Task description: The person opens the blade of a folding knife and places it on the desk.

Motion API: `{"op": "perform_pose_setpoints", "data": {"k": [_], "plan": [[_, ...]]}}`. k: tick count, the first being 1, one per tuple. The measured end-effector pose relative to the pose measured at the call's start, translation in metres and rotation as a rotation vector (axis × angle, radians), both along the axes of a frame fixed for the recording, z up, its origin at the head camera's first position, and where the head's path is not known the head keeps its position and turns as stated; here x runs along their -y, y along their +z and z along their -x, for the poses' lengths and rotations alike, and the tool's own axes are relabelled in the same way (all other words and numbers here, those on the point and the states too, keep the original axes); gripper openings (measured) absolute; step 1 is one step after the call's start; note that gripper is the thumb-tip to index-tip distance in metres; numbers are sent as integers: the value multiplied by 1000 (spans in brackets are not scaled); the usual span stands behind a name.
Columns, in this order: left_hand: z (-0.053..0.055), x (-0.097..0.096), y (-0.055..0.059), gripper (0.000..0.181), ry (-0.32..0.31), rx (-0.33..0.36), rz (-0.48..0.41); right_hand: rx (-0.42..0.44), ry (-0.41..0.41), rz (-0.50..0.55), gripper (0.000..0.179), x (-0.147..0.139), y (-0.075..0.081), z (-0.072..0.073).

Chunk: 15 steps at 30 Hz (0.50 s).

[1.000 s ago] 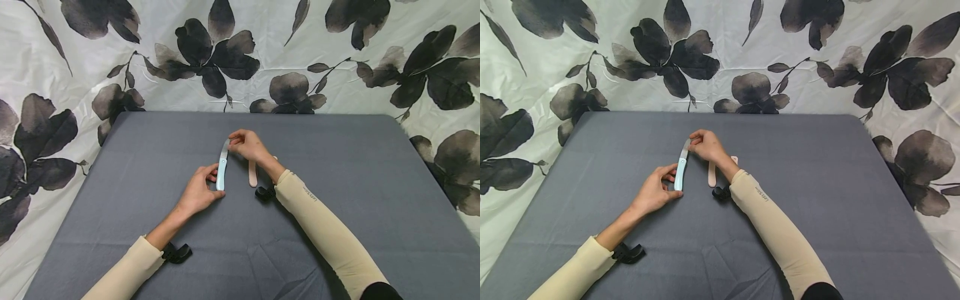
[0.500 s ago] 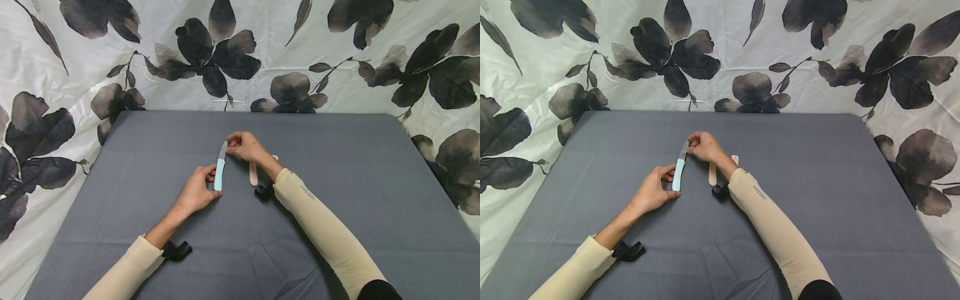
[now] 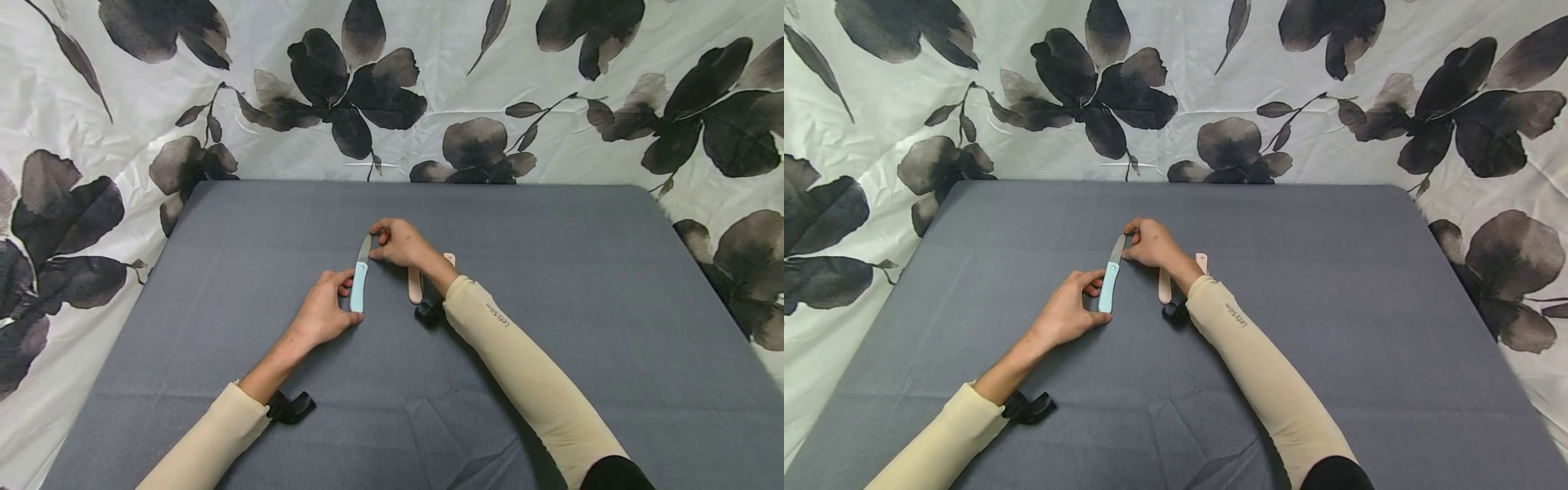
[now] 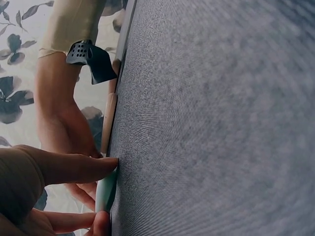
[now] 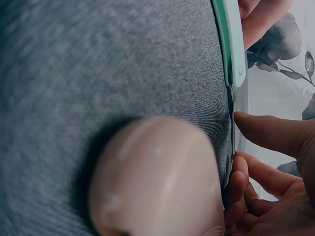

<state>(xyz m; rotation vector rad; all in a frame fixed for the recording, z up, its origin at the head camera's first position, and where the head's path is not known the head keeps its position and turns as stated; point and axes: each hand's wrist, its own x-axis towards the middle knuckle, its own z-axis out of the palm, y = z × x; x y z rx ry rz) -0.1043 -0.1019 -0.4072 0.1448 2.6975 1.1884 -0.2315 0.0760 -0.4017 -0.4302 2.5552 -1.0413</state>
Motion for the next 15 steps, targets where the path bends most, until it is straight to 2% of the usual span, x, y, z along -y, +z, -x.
{"op": "perform_pose_setpoints", "data": {"k": [5, 8, 11, 15], "plan": [[0, -2, -3, 84, -15, 12, -12, -1, -15, -16, 48, -3, 1, -2], [-3, 0, -3, 88, -7, 25, -2, 17, -18, 20, 51, -3, 0, -4], [-4, 2, -1, 92, 10, 16, 21, 22, -26, 84, 50, -3, 0, -6], [-3, -4, 0, 95, 7, -40, 35, -19, -74, 127, 43, -15, 3, -8]]}}
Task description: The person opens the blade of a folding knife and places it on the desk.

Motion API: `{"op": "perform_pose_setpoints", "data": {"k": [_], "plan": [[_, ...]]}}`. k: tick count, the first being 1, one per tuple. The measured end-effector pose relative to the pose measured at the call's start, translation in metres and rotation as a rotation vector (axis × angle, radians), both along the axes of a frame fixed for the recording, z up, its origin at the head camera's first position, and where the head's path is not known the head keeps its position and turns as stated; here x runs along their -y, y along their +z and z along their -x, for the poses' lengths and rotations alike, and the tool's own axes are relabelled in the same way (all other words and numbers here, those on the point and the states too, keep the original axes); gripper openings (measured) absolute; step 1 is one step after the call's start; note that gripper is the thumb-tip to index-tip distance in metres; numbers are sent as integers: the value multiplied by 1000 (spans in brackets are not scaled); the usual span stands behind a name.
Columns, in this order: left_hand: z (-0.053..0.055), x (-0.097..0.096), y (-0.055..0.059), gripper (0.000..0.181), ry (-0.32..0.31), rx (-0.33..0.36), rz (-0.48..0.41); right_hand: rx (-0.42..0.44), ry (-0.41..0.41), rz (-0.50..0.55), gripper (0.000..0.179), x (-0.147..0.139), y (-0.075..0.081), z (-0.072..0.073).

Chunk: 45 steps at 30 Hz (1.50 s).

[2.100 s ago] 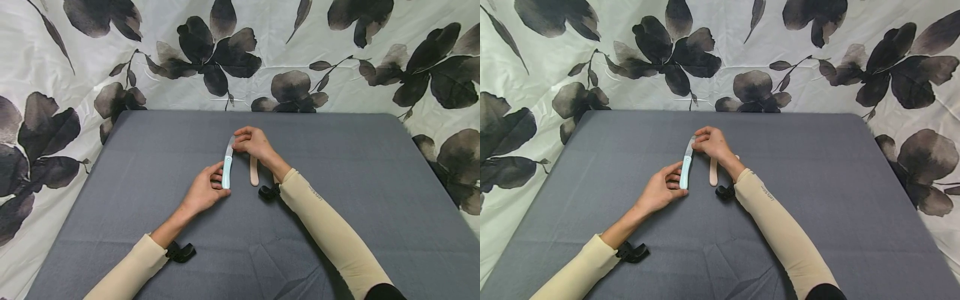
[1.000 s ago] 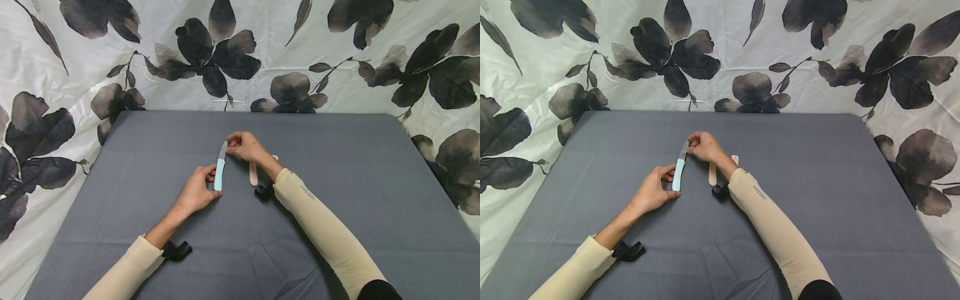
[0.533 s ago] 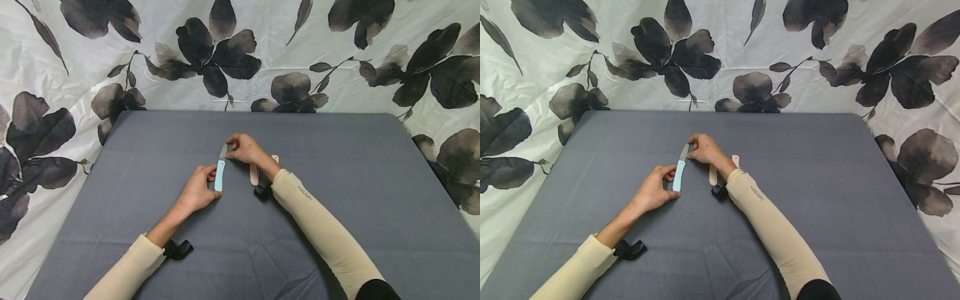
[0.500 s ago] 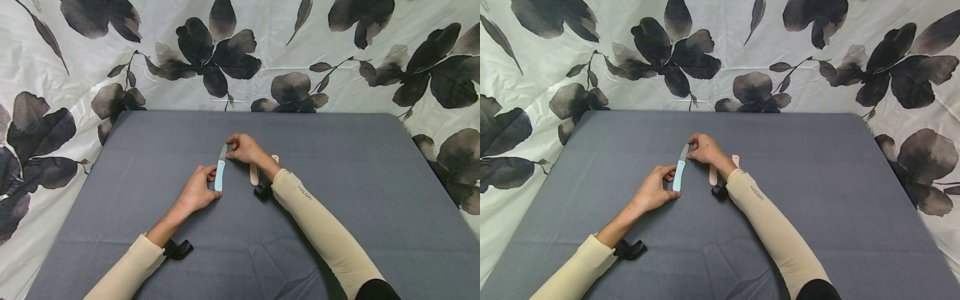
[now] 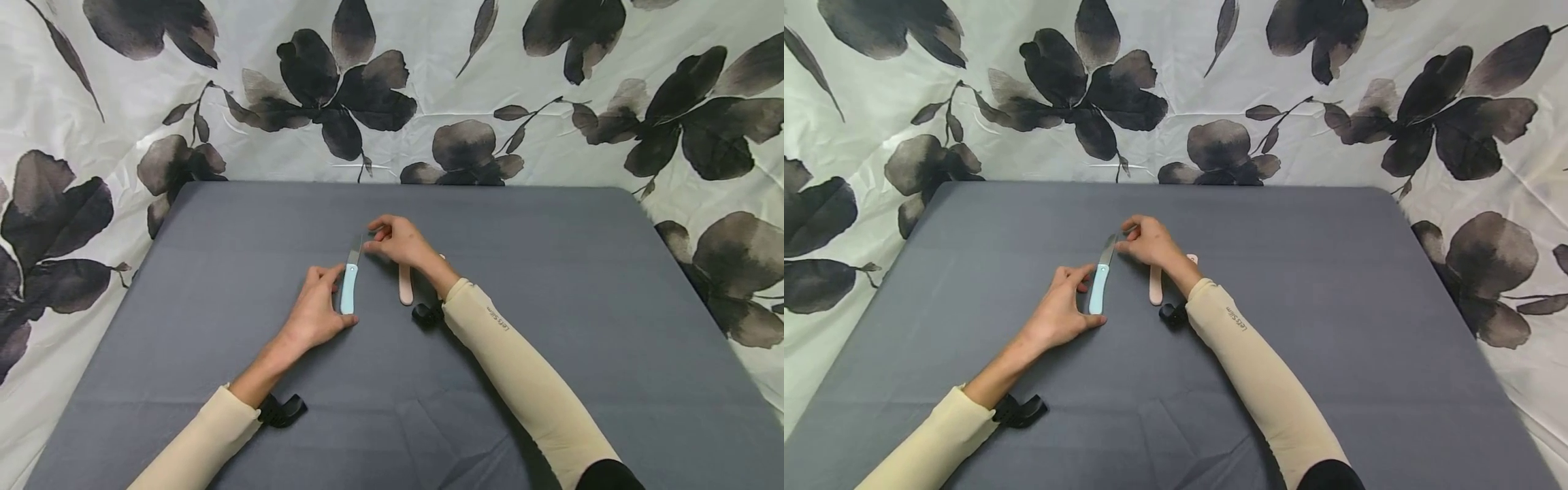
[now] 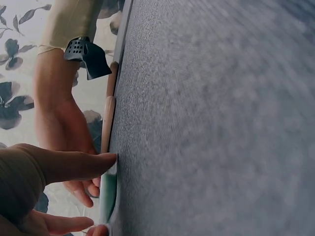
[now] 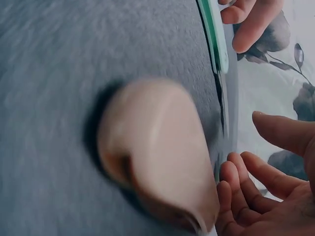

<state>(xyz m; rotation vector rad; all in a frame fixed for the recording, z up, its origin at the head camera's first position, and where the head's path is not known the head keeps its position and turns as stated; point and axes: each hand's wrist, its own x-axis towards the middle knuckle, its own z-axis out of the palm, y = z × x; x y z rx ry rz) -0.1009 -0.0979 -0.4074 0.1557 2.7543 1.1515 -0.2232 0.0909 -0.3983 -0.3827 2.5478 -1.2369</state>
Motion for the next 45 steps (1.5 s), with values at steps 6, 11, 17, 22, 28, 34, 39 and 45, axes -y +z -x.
{"op": "perform_pose_setpoints", "data": {"k": [6, 11, 17, 22, 28, 34, 39, 45], "plan": [[3, -10, 1, 89, 7, -118, -31, -61, -73, 49, 29, -17, 8, 2], [5, -21, 6, 79, 1, -129, -37, -83, -110, 50, 26, -23, 10, 1], [5, -33, 6, 68, -23, -151, -14, -89, -97, 15, 24, -29, 9, -1], [6, -42, 3, 63, -47, -163, 6, -90, -84, 16, 25, -35, 7, -2], [7, -48, 1, 59, -83, -159, -1, -103, -69, -7, 28, -42, 6, -5], [7, -52, 0, 57, -104, -156, -8, -119, -82, -63, 25, -48, 4, -7], [8, -56, 0, 57, -112, -153, -15, -136, -67, -124, 24, -51, 3, -5], [9, -60, 0, 57, -120, -133, -33, -99, -45, -189, 24, -56, 4, -6]]}}
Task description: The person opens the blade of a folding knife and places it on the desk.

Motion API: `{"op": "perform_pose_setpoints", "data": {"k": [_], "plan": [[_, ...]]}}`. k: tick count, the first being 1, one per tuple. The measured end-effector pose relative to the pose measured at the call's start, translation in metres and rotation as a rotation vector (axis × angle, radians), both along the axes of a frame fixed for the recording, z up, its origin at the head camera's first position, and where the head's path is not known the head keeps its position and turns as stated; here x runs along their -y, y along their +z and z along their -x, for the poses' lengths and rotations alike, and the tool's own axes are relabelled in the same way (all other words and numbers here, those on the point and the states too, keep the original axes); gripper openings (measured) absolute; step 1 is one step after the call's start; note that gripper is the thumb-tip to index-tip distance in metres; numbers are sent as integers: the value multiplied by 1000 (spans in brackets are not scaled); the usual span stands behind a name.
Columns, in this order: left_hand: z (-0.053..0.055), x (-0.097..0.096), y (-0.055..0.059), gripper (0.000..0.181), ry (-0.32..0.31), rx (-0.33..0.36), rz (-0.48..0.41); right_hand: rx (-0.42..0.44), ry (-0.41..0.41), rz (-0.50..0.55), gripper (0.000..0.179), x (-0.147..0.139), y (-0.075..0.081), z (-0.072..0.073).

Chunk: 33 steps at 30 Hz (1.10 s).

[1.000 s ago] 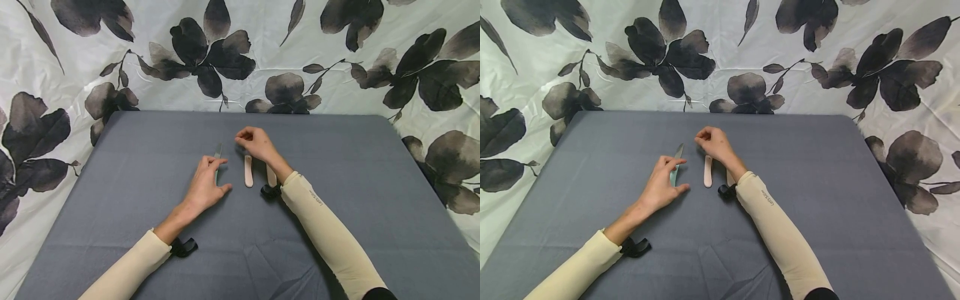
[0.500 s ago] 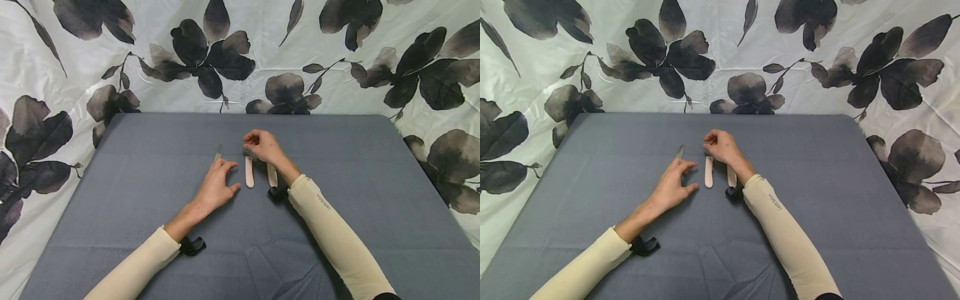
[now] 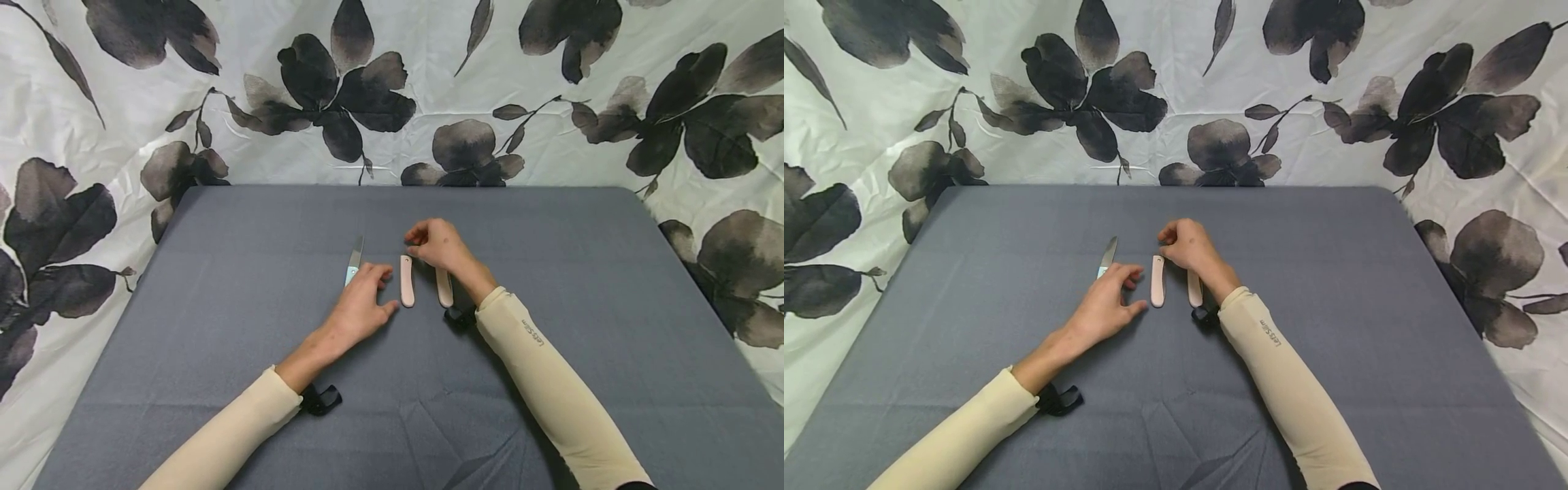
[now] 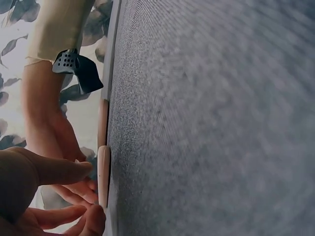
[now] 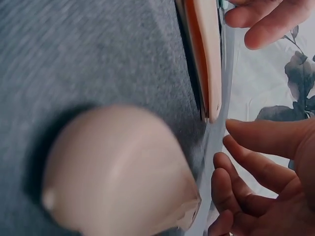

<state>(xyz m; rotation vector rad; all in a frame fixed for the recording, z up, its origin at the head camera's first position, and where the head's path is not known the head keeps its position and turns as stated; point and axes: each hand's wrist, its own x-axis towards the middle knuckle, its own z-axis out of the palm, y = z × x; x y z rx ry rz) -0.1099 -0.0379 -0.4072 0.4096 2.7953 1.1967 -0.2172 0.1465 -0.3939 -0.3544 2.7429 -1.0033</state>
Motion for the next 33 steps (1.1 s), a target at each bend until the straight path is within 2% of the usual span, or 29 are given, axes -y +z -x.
{"op": "perform_pose_setpoints", "data": {"k": [9, 17, 24, 33], "plan": [[1, -7, -3, 59, -21, 62, 29, 61, 18, -43, 24, -1, -3, -4], [6, -15, -2, 58, -17, 65, 126, 61, 24, -71, 14, -1, -2, -5], [7, -20, -2, 72, -12, 70, 189, 67, 11, -95, 13, -1, -2, -6], [9, -22, -2, 70, -12, 59, 214, 52, 8, -110, 14, -1, -1, -8]]}}
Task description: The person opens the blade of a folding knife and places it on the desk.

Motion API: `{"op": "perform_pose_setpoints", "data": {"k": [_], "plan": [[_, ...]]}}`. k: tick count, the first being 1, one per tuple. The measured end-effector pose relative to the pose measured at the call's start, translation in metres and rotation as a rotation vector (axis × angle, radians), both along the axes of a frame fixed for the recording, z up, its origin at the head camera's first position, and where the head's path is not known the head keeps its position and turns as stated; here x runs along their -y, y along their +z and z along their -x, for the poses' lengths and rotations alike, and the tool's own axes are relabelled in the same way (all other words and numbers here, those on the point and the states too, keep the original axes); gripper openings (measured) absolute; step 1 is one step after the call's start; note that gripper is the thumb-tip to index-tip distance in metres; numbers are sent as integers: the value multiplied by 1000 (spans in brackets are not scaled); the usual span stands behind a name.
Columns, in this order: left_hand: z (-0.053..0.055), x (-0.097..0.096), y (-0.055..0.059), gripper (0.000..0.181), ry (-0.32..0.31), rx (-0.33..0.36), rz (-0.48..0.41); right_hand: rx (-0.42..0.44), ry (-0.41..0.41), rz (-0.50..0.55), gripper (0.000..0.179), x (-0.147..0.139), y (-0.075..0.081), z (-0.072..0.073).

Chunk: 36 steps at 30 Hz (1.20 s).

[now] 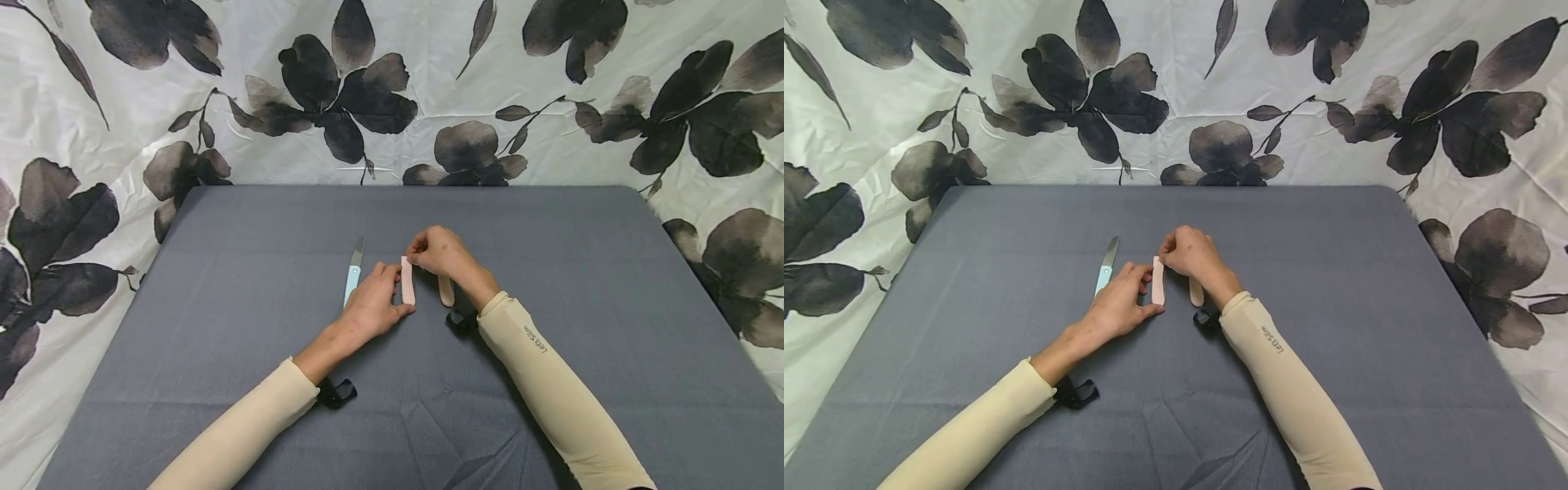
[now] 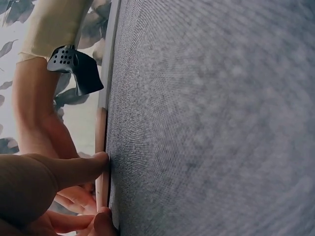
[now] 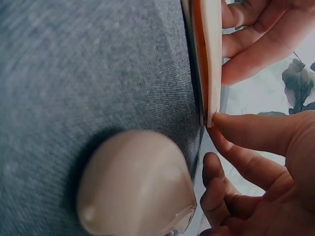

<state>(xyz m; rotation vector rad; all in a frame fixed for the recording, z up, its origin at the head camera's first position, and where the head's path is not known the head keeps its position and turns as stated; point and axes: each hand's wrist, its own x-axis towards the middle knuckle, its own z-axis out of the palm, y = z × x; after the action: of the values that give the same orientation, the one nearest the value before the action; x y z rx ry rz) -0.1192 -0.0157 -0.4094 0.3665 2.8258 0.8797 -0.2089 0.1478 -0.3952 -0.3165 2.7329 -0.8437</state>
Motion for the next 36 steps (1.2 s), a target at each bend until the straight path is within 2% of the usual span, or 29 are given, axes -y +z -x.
{"op": "perform_pose_setpoints", "data": {"k": [9, 14, 23, 26, 32, 36], "plan": [[1, 1, 0, 64, 0, 16, -54, 23, 11, 97, 18, -7, -3, 0], [3, 4, -1, 65, 2, 12, -138, -1, -4, 167, 17, -8, -1, 0], [7, 11, -5, 67, 19, -65, -318, -8, -72, 336, 21, -6, 1, -3], [8, 13, -3, 67, 29, -66, -369, 23, -80, 426, 23, -4, 1, -4], [8, 18, -1, 66, 61, -62, -424, 141, -69, 632, 30, 0, 1, -4], [7, 20, 0, 66, 73, -45, -435, 202, -67, 691, 35, 1, -1, -6]]}}
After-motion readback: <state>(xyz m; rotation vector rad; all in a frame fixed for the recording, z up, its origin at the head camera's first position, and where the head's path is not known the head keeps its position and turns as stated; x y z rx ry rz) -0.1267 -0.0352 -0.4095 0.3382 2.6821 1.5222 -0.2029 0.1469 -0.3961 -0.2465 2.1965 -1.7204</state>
